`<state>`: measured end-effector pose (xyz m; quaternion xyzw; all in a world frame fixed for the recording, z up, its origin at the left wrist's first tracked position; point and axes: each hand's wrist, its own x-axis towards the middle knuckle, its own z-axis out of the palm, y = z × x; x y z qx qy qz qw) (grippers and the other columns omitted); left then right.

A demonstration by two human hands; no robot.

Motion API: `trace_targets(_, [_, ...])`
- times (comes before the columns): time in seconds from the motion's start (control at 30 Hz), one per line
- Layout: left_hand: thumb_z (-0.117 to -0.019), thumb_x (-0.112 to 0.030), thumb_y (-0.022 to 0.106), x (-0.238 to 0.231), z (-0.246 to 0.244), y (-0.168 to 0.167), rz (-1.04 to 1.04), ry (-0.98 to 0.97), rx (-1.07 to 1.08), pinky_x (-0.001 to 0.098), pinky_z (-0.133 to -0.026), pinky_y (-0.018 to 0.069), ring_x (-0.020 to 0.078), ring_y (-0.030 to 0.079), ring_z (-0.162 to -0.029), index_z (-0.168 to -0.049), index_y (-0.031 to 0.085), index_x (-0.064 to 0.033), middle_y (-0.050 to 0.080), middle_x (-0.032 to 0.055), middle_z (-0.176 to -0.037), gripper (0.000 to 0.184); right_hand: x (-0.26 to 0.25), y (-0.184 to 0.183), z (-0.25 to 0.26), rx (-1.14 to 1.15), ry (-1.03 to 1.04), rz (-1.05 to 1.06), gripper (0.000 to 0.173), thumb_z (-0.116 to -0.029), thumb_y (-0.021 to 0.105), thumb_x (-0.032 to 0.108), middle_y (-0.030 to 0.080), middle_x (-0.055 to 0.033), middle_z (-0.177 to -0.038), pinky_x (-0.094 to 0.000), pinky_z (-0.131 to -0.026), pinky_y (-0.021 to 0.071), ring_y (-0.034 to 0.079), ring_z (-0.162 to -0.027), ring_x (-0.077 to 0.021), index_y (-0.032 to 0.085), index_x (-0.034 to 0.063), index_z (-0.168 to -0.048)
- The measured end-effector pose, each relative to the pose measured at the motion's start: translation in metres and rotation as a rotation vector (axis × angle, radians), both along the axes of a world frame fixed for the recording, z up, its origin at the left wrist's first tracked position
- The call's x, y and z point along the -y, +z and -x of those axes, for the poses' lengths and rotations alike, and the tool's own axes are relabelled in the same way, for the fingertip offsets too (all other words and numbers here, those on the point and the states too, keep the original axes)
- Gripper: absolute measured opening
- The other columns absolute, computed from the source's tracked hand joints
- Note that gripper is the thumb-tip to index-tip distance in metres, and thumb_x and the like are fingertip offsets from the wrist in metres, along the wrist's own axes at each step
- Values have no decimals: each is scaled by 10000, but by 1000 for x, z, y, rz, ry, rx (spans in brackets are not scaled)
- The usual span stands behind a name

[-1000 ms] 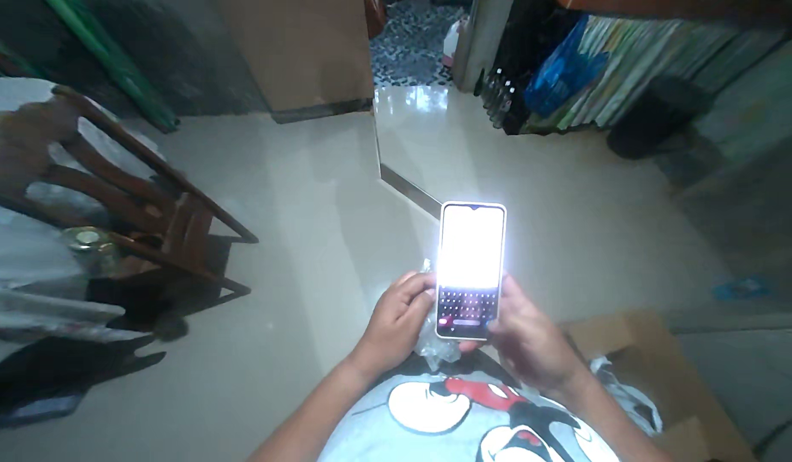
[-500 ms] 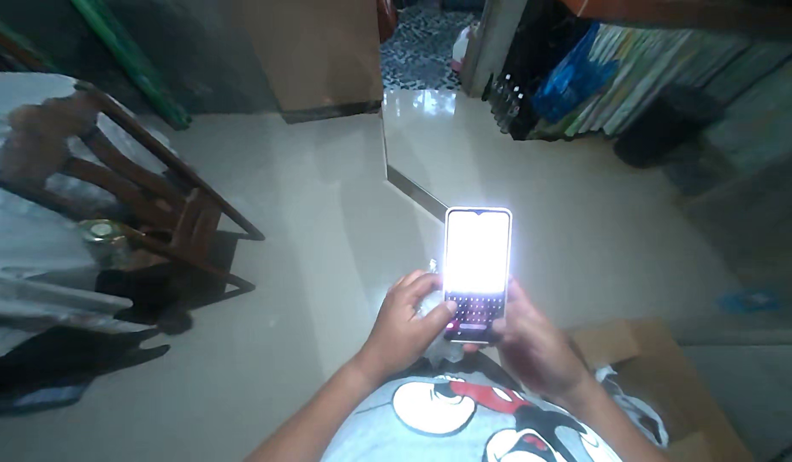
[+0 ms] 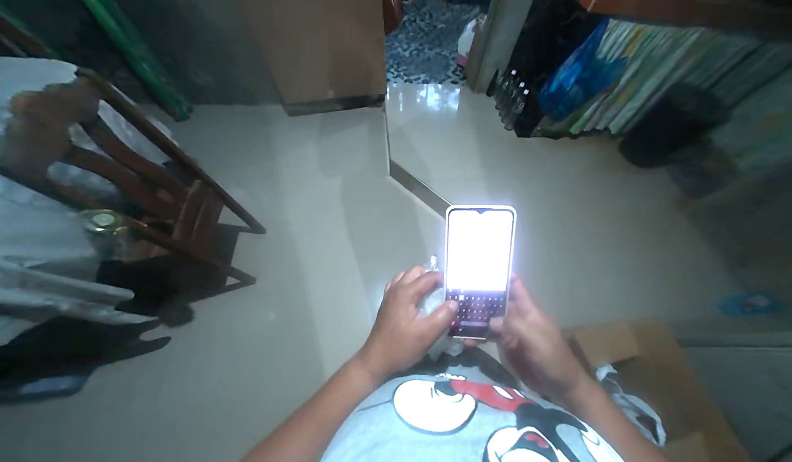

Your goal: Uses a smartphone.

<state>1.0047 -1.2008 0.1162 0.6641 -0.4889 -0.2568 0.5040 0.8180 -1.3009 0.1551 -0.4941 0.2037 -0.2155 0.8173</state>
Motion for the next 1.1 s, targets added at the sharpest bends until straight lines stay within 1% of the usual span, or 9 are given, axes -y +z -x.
trace_targets(0.07, [-942,-395,564,-1,-2,-1,17,-27,-6,431,-1008,449,92,589,-1077,-1116,762,-189,658,-78,-1015,335,0,-1,0,7,1,-6,602,-937,391,-45,621,-213,-1291,-464,-813,633,708,-1063,-320,255,84,-1509])
trace_targets(0.2, [-963,-394,563,-2,-3,-2,39,-17,-18,421,-1006,457,89,596,-1069,-1118,765,-186,668,-75,-1017,329,0,0,-3,0,-11,-10,587,-951,383,-41,624,-196,-1293,-450,-798,639,712,-1052,-306,264,87,-1512])
trace_targets(0.37, [-974,-363,565,-1,-3,-3,44,-1,-23,417,-996,463,79,604,-1046,-1078,768,-188,667,-85,-995,287,1,-1,-6,-14,-9,-15,512,-1013,352,29,628,-207,-1277,-449,-793,639,710,-1055,-312,280,100,-1516])
trace_targets(0.53, [-969,-375,549,0,-6,-4,39,-17,-24,416,-997,455,84,594,-1065,-1102,767,-193,663,-84,-1007,314,3,-3,-10,-34,-29,-7,449,-1062,312,81,644,-221,-1241,-438,-758,645,721,-1021,-319,306,98,-1511])
trace_targets(0.67, [-973,-367,530,1,-8,-3,40,-27,-12,420,-1004,444,81,587,-1064,-1131,765,-204,654,-89,-1008,326,3,-3,-11,-40,-47,-22,482,-1029,336,48,647,-212,-1240,-437,-744,647,724,-1015,-314,308,105,-1507])
trace_targets(0.83, [-974,-365,525,5,-9,-2,52,-39,0,414,-996,446,76,585,-1056,-1125,764,-198,652,-84,-1007,329,5,0,-13,-80,-87,-16,456,-1059,389,67,662,-212,-1213,-428,-717,654,732,-994,-310,324,94,-1509])
trace_targets(1.0, [-976,-353,518,10,-13,0,46,-47,-8,416,-998,444,79,584,-1055,-1137,762,-199,650,-85,-1011,330,12,1,-17,-85,-79,-28,458,-1062,377,72,661,-219,-1217,-441,-723,654,731,-1005,-321,318,98,-1515])
trace_targets(1.03, [-981,-351,510,12,-15,0,50,-52,-11,415,-993,445,81,583,-1053,-1136,761,-198,648,-83,-1010,333,15,1,-17,-73,-66,-36,473,-1053,373,63,656,-220,-1225,-449,-730,653,728,-1012,-325,308,100,-1521])
trace_targets(1.1, [-990,-336,491,17,-20,0,68,-63,-26,410,-987,448,85,584,-1049,-1136,763,-194,649,-76,-1012,340,22,-1,-18,-21,-17,-70,543,-992,365,19,640,-221,-1249,-470,-759,643,717,-1033,-332,276,107,-1521])
